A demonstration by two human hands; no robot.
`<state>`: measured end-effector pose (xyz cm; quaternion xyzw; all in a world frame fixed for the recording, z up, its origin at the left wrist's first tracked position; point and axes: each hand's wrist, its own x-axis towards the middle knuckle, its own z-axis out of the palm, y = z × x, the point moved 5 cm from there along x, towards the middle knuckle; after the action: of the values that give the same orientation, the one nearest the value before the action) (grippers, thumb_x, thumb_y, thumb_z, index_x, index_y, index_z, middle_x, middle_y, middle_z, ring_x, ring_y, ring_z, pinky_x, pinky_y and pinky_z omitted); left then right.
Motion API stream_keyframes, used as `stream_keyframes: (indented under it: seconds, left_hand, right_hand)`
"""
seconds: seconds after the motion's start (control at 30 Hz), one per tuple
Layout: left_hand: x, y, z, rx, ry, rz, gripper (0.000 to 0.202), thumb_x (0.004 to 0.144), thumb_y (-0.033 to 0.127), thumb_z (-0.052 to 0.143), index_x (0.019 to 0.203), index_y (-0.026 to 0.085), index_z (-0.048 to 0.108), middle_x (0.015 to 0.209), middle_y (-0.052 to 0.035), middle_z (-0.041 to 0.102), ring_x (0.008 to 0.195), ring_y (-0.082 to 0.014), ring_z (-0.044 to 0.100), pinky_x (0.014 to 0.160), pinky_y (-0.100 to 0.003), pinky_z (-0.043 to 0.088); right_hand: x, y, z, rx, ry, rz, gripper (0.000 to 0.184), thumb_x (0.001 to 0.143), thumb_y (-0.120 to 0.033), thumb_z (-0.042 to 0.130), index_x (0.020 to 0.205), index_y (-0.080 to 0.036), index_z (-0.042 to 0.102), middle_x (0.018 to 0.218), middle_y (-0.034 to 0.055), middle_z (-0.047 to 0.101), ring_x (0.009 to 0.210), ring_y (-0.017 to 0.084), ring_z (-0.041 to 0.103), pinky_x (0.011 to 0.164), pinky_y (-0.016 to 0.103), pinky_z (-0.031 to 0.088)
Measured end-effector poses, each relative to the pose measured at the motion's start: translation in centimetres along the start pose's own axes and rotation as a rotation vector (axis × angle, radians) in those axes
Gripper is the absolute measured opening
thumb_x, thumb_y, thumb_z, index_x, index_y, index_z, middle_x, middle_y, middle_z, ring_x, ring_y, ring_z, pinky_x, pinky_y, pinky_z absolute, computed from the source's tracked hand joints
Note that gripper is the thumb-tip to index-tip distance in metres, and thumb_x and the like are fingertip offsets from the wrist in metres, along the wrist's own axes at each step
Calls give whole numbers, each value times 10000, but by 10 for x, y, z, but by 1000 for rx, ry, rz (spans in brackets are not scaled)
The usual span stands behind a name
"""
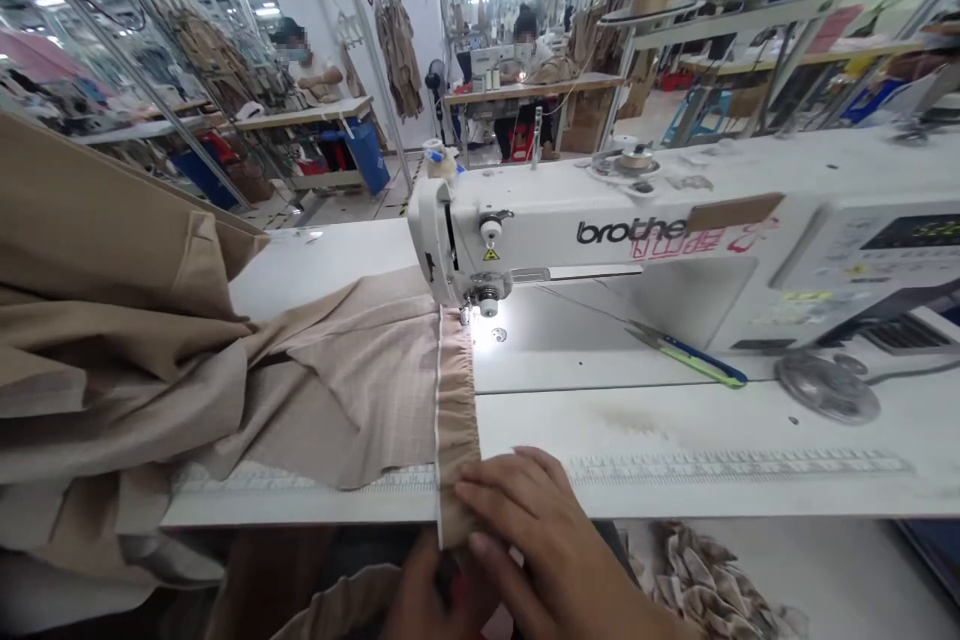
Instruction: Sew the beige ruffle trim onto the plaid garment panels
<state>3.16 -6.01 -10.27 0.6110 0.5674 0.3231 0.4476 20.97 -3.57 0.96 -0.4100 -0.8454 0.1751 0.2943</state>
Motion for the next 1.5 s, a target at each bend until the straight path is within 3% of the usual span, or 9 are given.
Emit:
stream_keyframes:
  seconds: [0.1,0.2,0.37,0.77,0.93,1.0,1.1,1.23,1.5]
  left_hand:
    - [4,19,13,-195,-69,-111,530,952,619,561,1024,133,760,935,-127,777,857,-247,725,785,-339,602]
    - [0,47,-6,-221,-173,-74,561,979,620,506,811,133,728,675,-61,691,602,-158,625,585,-245,506]
    - [-2,58,-33,-98,-193,5,514,985,570,511,755,149,696,703,-44,657,677,-163,585,664,-256,475]
    - [-2,34,-8,85,-236,147,448,1010,456,425,713,180,616,599,-3,558,539,-128,508,523,-246,361]
    - [20,86,-33,416,-385,454,316,981,380,524,789,210,710,625,-3,689,499,-146,603,472,-246,382]
    - [52,120,-52,486,-258,584,259,998,305,517,857,201,708,712,-12,726,596,-161,664,560,-259,474]
    - [107,151,-61,728,-81,837,335,1043,284,441,1206,92,661,1177,-167,749,1089,-297,697,940,-461,528]
    - [163,120,-49,1078,-189,761,457,1084,340,372,1372,41,564,1439,-209,620,1343,-352,561,1122,-619,381]
    - [184,101,-48,1154,-160,738,563,1103,410,252,1454,48,503,1542,-184,532,1443,-317,462,1178,-579,299]
  right_hand:
    - [7,7,-2,92,8,73,425,1036,-222,464,1455,-294,481,1370,69,662,1277,194,627,1039,371,591]
    - [6,25,-9,46,58,178,411,1050,-260,446,1458,-288,486,1390,93,642,1295,227,613,1060,450,576]
    - [13,37,-3,-61,26,182,406,1047,-267,437,1436,-212,536,1422,144,610,1314,294,579,1065,565,542]
    - [28,33,6,-91,-126,117,375,1058,-311,485,1416,-248,575,1407,134,584,1303,314,513,1067,580,469]
    - [30,30,10,-153,-142,88,343,1044,-288,501,1361,-228,617,1369,148,597,1241,336,530,1023,600,465]
    - [32,27,10,-155,-143,71,339,1036,-276,516,1356,-223,616,1370,147,600,1240,331,535,1021,585,467]
    - [36,24,6,-168,-120,55,324,1025,-256,542,1336,-221,626,1348,131,631,1222,307,564,1017,539,476]
    - [40,23,-1,-203,-58,15,290,1030,-294,540,1286,-232,662,1285,83,699,1203,260,606,1009,445,483]
    - [49,43,2,-306,-89,-51,358,999,-285,592,1345,-200,623,1299,107,684,1229,276,584,1031,459,427]
